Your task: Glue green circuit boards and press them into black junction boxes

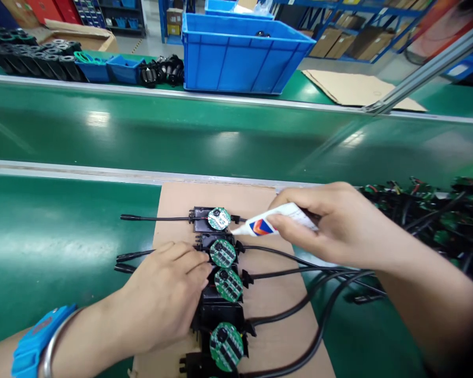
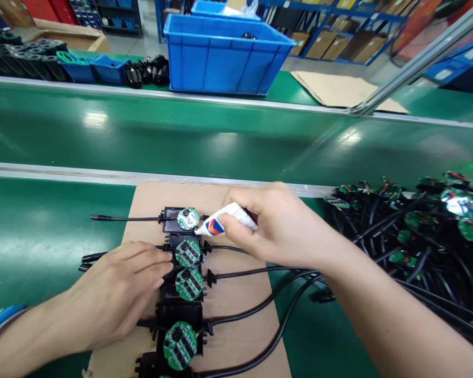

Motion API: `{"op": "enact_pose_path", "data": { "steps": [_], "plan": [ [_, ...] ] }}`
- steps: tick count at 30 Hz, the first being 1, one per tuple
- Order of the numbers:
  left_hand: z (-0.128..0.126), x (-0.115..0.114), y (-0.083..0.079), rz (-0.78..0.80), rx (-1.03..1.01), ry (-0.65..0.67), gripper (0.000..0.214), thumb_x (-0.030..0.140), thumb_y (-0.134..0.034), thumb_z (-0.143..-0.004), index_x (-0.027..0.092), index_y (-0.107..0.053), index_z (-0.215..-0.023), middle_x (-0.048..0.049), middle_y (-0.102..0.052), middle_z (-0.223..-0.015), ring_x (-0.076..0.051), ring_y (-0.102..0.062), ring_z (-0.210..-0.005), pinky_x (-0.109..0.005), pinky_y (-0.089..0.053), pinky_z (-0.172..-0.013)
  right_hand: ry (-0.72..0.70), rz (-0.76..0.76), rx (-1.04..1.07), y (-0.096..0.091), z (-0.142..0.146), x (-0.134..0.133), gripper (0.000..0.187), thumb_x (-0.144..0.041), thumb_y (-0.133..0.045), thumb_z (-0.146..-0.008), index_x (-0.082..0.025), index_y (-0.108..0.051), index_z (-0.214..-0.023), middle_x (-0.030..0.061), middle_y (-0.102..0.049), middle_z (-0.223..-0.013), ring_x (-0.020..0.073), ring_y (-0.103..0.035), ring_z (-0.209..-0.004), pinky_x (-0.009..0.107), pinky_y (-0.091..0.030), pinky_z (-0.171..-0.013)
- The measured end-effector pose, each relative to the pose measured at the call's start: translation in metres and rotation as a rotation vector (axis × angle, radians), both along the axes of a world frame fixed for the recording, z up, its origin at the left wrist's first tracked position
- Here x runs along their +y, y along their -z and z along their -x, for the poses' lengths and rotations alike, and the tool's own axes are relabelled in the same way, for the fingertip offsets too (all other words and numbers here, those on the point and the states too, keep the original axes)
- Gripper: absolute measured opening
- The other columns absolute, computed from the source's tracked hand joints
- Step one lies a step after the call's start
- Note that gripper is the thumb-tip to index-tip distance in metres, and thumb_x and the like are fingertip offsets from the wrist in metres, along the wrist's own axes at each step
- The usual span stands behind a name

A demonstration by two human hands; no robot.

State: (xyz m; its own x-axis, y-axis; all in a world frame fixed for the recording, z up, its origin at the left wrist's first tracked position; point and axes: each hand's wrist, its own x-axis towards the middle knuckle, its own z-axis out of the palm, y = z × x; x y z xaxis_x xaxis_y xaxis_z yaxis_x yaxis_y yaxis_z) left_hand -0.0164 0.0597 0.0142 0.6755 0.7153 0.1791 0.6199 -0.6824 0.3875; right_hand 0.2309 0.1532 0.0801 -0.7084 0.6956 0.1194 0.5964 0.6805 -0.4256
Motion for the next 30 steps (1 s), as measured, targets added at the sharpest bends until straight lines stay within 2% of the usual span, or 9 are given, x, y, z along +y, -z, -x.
{"op": "enact_pose_path", "data": {
  "steps": [4, 9, 13, 18, 24, 30],
  "plan": [
    [0.001, -0.015, 0.002, 0.059, 0.072, 0.045, 0.04, 0.015, -0.046, -0.085, 0.014, -0.058, -0.122, -0.0076, -0.06, -0.127, -0.026, -0.057, -0.108, -0.043, -0.05, -0.094, -0.106, 0.129, 0.069, 0.009, 0.009, -0.012, 0.013, -0.019, -0.05, -0.086, -0.017, -0.06, -0.078, -0.0036, -0.054, -0.056, 0.007, -0.043, -0.046, 0.02, -0.03, -0.045],
    [0.002, -0.021, 0.014, 0.109, 0.131, 0.053, 0.053, 0.01, -0.045, -0.081, 0.015, -0.048, -0.134, -0.0057, -0.049, -0.14, -0.025, -0.052, -0.116, -0.042, -0.046, -0.1, -0.171, 0.145, 0.001, 0.018, 0.025, -0.012, 0.016, -0.018, -0.044, -0.089, -0.017, -0.06, -0.087, 0.0005, -0.061, -0.067, 0.0101, -0.05, -0.056, 0.023, -0.035, -0.055],
    [0.001, -0.019, 0.017, 0.097, 0.123, 0.059, 0.057, 0.008, -0.046, -0.078, 0.014, -0.046, -0.134, -0.0064, -0.049, -0.14, -0.025, -0.052, -0.117, -0.042, -0.046, -0.1, -0.189, 0.127, -0.033, 0.016, 0.024, -0.011, 0.017, -0.02, -0.043, -0.09, -0.017, -0.059, -0.087, 0.0001, -0.059, -0.065, 0.0102, -0.048, -0.055, 0.023, -0.033, -0.054],
    [0.001, -0.019, 0.016, 0.069, 0.12, 0.046, 0.053, 0.008, -0.045, -0.078, 0.013, -0.05, -0.131, -0.0077, -0.051, -0.139, -0.026, -0.053, -0.116, -0.043, -0.047, -0.099, -0.22, 0.122, -0.023, 0.011, 0.019, -0.015, 0.018, -0.016, -0.042, -0.089, -0.017, -0.056, -0.077, -0.0028, -0.051, -0.06, 0.0085, -0.04, -0.051, 0.022, -0.031, -0.052],
    [0.002, -0.02, 0.017, 0.055, 0.116, 0.059, 0.052, 0.009, -0.046, -0.079, 0.013, -0.05, -0.131, -0.0083, -0.053, -0.137, -0.026, -0.054, -0.116, -0.043, -0.048, -0.098, -0.209, 0.167, -0.056, 0.006, 0.011, -0.023, 0.019, -0.018, -0.043, -0.091, -0.018, -0.054, -0.075, -0.0021, -0.053, -0.062, 0.0084, -0.042, -0.052, 0.022, -0.032, -0.053],
    [0.002, -0.019, 0.017, 0.062, 0.094, 0.046, 0.051, 0.01, -0.048, -0.079, 0.015, -0.052, -0.129, -0.008, -0.053, -0.137, -0.025, -0.054, -0.116, -0.041, -0.048, -0.098, -0.192, 0.098, -0.05, 0.006, 0.006, -0.017, 0.016, -0.016, -0.045, -0.089, -0.017, -0.056, -0.077, -0.0033, -0.05, -0.06, 0.008, -0.04, -0.051, 0.022, -0.03, -0.052]
  ]
}}
